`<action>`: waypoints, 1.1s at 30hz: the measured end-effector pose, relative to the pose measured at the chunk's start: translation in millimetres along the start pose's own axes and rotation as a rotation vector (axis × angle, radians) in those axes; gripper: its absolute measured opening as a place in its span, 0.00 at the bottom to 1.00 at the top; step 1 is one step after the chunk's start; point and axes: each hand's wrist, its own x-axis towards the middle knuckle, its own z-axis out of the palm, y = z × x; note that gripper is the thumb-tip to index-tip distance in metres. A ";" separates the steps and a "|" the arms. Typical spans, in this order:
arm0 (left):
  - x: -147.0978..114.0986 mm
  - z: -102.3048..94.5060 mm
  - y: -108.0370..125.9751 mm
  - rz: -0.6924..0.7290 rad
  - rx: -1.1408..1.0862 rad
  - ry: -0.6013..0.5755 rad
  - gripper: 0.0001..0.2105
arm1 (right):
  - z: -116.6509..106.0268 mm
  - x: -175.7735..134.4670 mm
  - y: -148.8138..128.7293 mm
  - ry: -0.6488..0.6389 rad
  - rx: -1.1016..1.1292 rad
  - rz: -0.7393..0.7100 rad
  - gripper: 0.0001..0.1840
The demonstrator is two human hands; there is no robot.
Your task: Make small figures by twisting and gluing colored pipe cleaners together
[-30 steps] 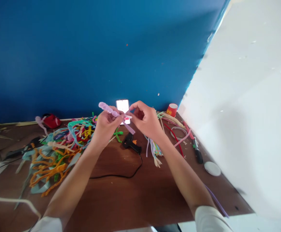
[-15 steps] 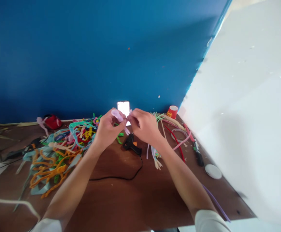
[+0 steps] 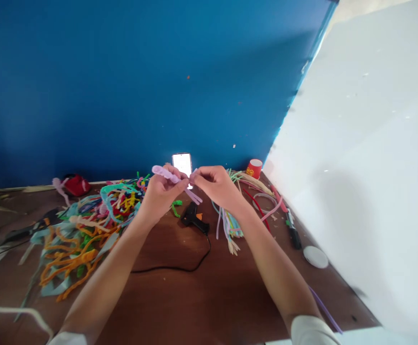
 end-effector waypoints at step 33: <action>0.8 -5.3 -4.2 0.263 0.502 0.037 0.02 | 8.7 7.4 12.9 -0.013 0.286 0.169 0.20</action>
